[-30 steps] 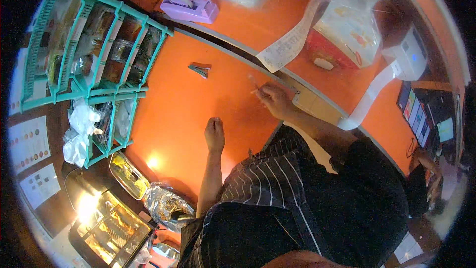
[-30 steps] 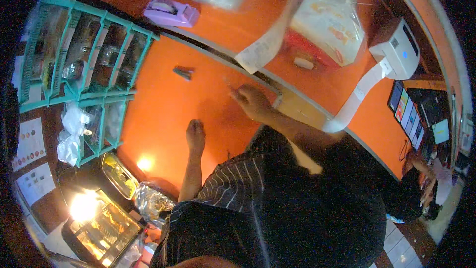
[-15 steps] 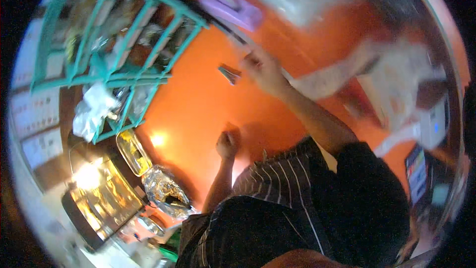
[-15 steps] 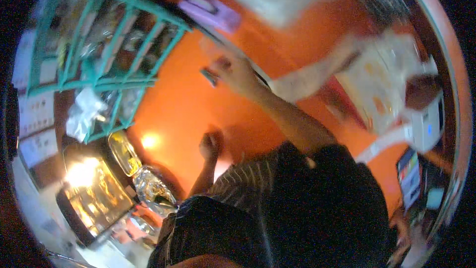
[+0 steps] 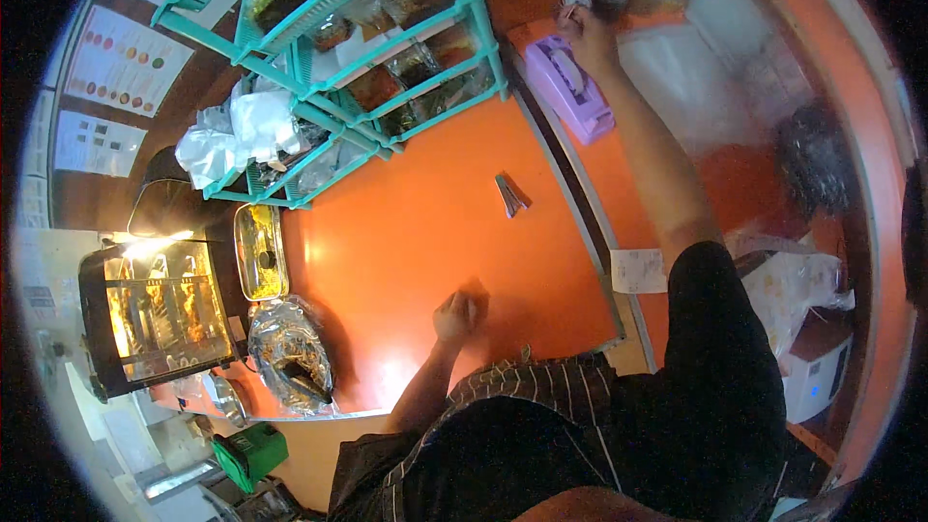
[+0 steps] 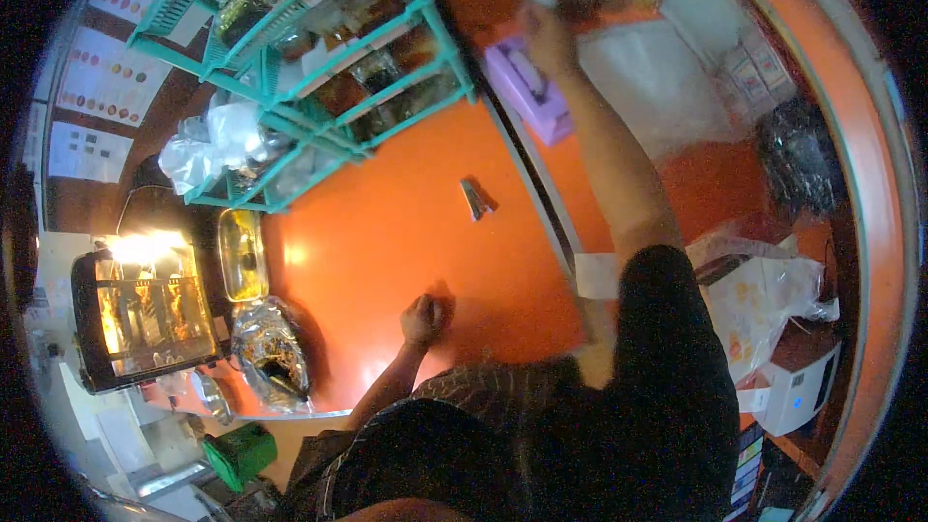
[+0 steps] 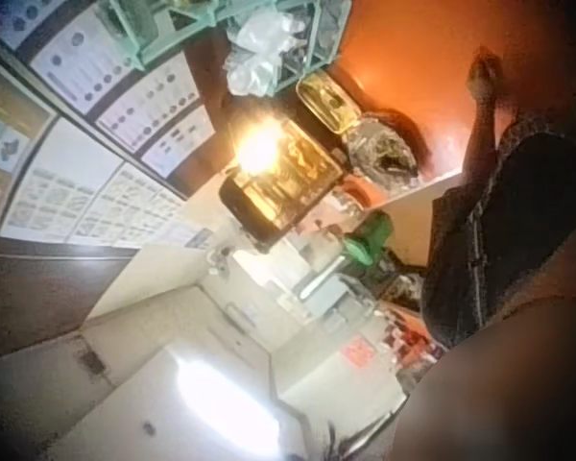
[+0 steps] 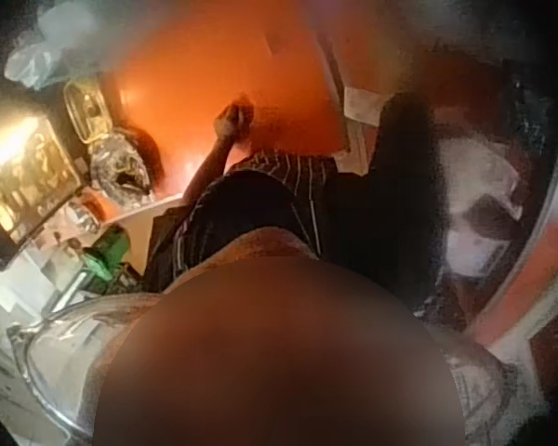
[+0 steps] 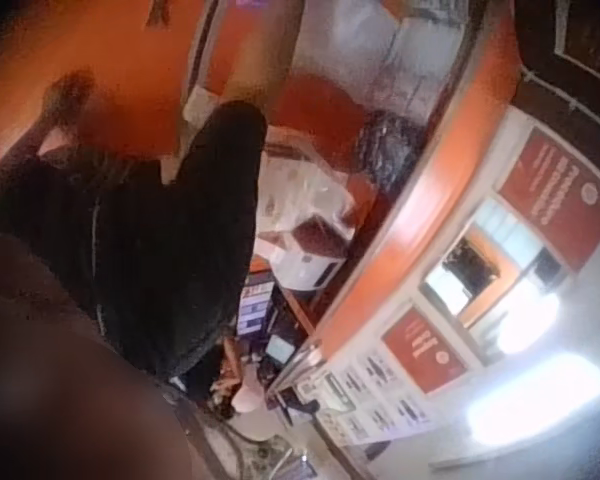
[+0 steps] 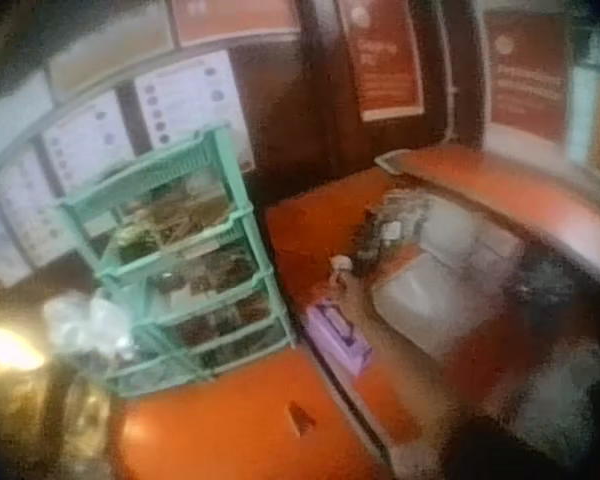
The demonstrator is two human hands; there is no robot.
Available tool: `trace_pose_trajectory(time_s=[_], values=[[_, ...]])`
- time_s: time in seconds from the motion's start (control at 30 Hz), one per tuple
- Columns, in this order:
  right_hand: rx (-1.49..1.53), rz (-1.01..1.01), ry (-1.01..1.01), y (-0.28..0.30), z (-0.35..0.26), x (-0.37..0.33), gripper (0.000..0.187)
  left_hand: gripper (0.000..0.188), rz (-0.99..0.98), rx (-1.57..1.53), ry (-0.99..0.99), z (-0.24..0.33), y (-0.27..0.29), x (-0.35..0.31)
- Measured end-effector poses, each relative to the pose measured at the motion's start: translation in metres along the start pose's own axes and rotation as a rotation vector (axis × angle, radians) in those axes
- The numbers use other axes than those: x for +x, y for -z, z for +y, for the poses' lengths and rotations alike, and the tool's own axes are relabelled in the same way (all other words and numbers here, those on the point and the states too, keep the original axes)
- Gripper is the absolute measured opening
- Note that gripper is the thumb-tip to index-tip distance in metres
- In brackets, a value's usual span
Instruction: The person mixes noodles in a metal bowl, packs them into a cardboard takeout box, adds a piece of chicken from a warmer, and staples the bag shut with a receipt.
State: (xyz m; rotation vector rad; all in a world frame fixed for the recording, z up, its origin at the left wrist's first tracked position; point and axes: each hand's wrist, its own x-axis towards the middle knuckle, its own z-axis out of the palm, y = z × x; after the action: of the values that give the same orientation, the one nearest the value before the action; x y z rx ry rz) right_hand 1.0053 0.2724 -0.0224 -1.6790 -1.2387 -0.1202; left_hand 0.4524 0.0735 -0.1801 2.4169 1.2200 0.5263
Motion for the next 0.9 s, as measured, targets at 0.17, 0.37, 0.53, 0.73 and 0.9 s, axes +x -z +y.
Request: trace_pose_trajectory(time_s=[0.17, 0.37, 0.53, 0.73, 0.9], values=[[0.091, 0.027, -0.043, -0.007, -0.007, -0.003, 0.019, 0.02, -0.061, 0.029, 0.075, 0.001, 0.005, -0.006], [-0.075, -0.133, 0.012, 0.0, -0.026, -0.007, 0.022, 0.019, -0.073, 0.048, -0.037, 0.018, 0.029, 0.004], [-0.312, -0.217, -0.022, 0.0, -0.023, -0.002, 0.021, 0.017, -0.046, -0.009, 0.06, -0.006, 0.0, -0.01], [-0.201, -0.13, -0.089, 0.043, -0.04, -0.016, 0.028, 0.026, -0.075, -0.012, -0.041, 0.003, -0.019, 0.0], [0.295, 0.3, -0.111, 0.022, -0.164, -0.109, 0.031, 0.034, -0.024, -0.021, 0.031, 0.001, 0.005, -0.015]])
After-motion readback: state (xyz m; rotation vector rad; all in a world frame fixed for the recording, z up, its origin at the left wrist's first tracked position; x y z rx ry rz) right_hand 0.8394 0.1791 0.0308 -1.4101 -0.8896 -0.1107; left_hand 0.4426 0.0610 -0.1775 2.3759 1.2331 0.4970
